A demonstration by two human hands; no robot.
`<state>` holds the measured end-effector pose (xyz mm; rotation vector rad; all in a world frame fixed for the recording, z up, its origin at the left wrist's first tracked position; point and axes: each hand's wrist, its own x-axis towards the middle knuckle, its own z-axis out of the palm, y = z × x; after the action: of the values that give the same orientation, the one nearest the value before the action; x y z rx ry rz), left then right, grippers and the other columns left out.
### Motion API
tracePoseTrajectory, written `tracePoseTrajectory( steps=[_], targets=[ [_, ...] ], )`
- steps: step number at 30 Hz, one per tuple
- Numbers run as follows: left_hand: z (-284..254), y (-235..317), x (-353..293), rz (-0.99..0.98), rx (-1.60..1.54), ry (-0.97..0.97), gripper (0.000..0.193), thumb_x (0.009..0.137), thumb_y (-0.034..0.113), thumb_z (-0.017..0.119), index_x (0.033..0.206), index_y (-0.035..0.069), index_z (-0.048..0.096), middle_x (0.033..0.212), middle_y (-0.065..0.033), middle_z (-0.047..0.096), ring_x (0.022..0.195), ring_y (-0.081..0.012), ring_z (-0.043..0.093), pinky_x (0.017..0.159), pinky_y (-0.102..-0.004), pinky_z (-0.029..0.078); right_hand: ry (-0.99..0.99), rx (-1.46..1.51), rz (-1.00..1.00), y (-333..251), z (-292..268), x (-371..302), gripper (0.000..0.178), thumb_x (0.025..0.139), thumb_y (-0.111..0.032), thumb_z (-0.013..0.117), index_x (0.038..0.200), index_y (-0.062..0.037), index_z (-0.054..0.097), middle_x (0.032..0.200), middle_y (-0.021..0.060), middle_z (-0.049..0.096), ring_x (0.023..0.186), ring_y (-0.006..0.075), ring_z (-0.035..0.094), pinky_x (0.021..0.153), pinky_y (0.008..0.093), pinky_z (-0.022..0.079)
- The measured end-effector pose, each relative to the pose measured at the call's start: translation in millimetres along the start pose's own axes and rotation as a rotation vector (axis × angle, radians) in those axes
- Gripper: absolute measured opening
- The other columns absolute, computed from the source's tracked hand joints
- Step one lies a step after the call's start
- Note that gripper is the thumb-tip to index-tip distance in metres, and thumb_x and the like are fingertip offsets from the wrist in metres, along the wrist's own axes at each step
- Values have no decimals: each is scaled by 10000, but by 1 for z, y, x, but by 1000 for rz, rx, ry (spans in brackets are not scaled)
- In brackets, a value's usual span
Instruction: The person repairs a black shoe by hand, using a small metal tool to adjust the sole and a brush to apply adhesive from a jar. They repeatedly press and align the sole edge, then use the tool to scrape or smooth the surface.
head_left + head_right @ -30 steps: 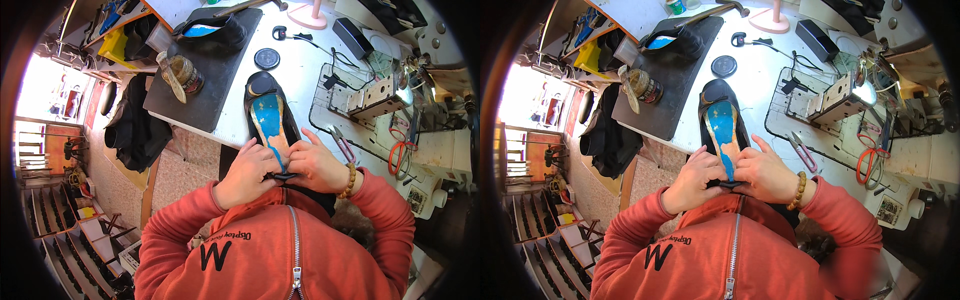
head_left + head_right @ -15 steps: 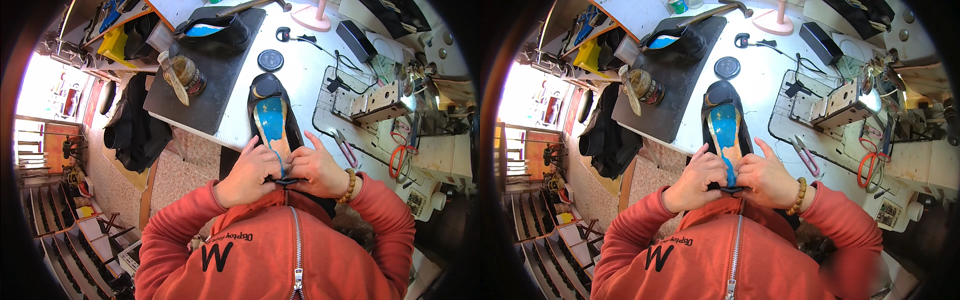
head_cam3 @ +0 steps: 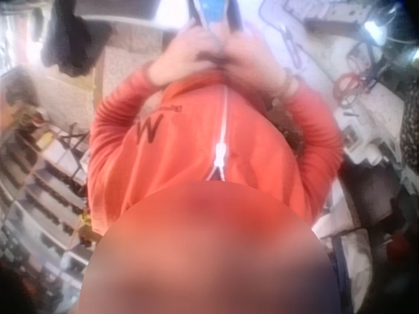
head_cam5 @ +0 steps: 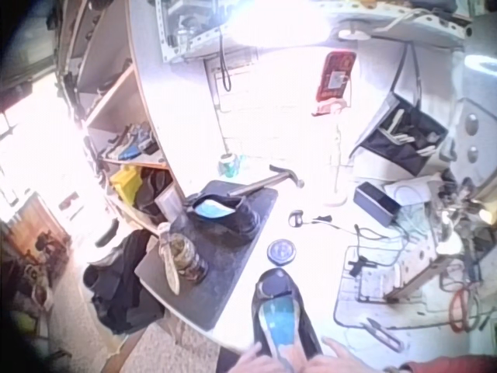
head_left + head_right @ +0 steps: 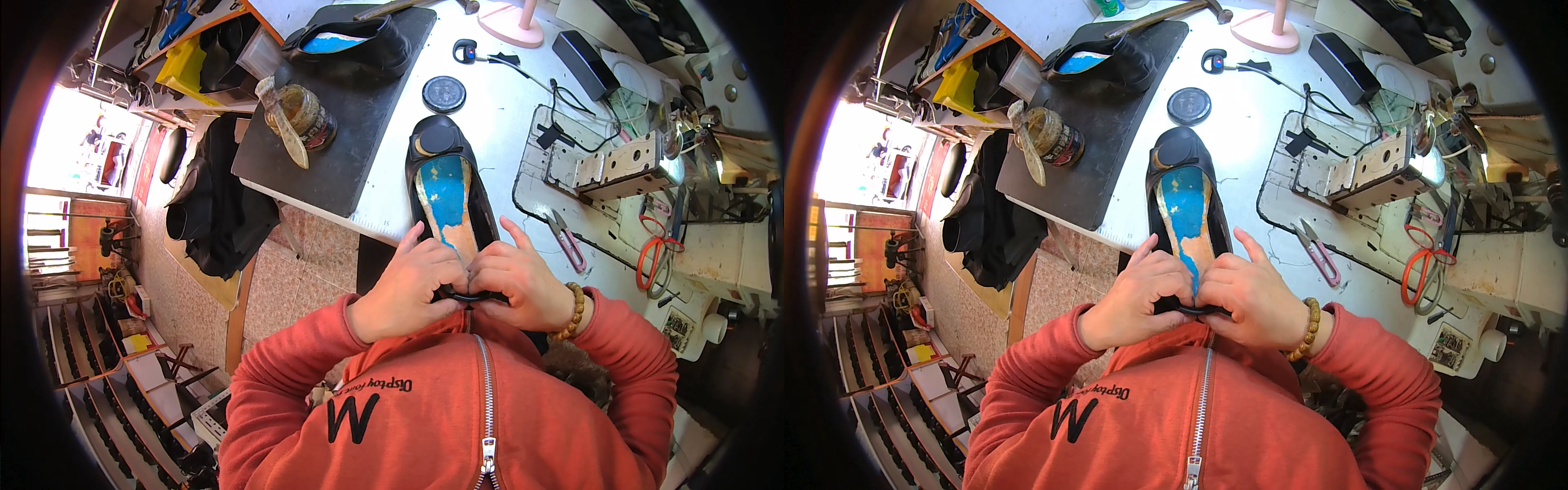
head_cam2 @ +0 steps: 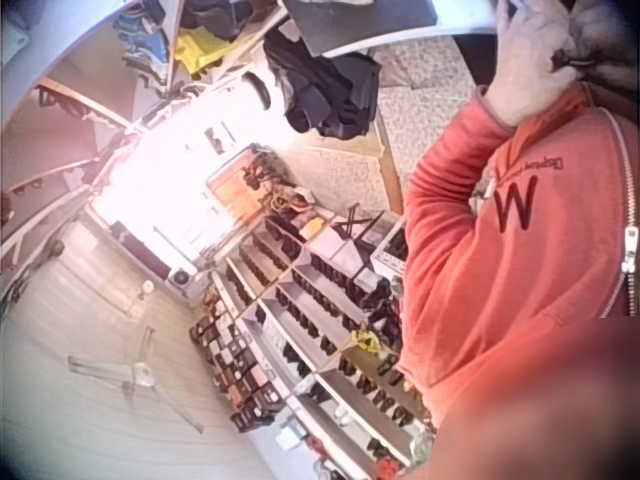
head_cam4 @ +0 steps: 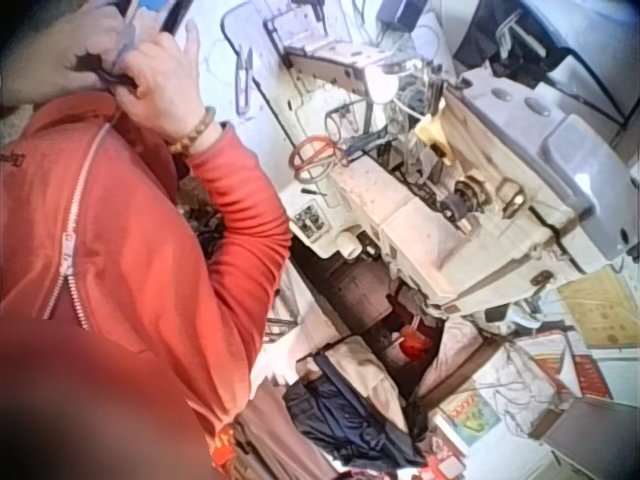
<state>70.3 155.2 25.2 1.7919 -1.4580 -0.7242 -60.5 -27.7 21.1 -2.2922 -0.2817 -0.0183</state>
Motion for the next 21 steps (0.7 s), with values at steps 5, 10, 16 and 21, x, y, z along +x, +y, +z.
tracePoseTrajectory(
  steps=[5, 10, 16, 21],
  targets=[
    [3, 2, 0, -51, 53, 15, 244, 672, 99, 742, 874, 130, 610, 972, -4, 600, 1058, -243, 545, 1124, -610, 190, 64, -71, -8, -3, -2, -2, 203, 696, -162, 759, 835, -145, 612, 874, -37, 603, 990, 171, 577, 1126, 606, 178],
    [13, 0, -1, -25, 180, 15, 262, 661, 139, 745, 899, 129, 636, 999, 0, 609, 1097, -235, 536, 1109, -638, 176, 112, -172, -5, 0, -2, -2, 269, 674, -195, 789, 848, -143, 591, 933, -32, 598, 1029, 176, 576, 1129, 610, 167],
    [18, -5, -4, -4, 88, 60, 194, 685, 134, 734, 848, 132, 629, 961, 8, 584, 1087, -221, 539, 1106, -667, 151, 89, -106, -36, 5, -1, -4, 247, 661, -163, 790, 825, -136, 607, 986, -27, 610, 1045, 181, 574, 1121, 623, 167],
    [14, -10, -5, 51, 21, 119, 190, 680, 161, 773, 806, 150, 631, 901, 44, 601, 1034, -171, 568, 1110, -658, 141, 105, -14, -30, 7, 0, -4, 220, 667, -143, 778, 825, -133, 626, 994, -28, 627, 1052, 180, 579, 1128, 619, 146]
  ],
)
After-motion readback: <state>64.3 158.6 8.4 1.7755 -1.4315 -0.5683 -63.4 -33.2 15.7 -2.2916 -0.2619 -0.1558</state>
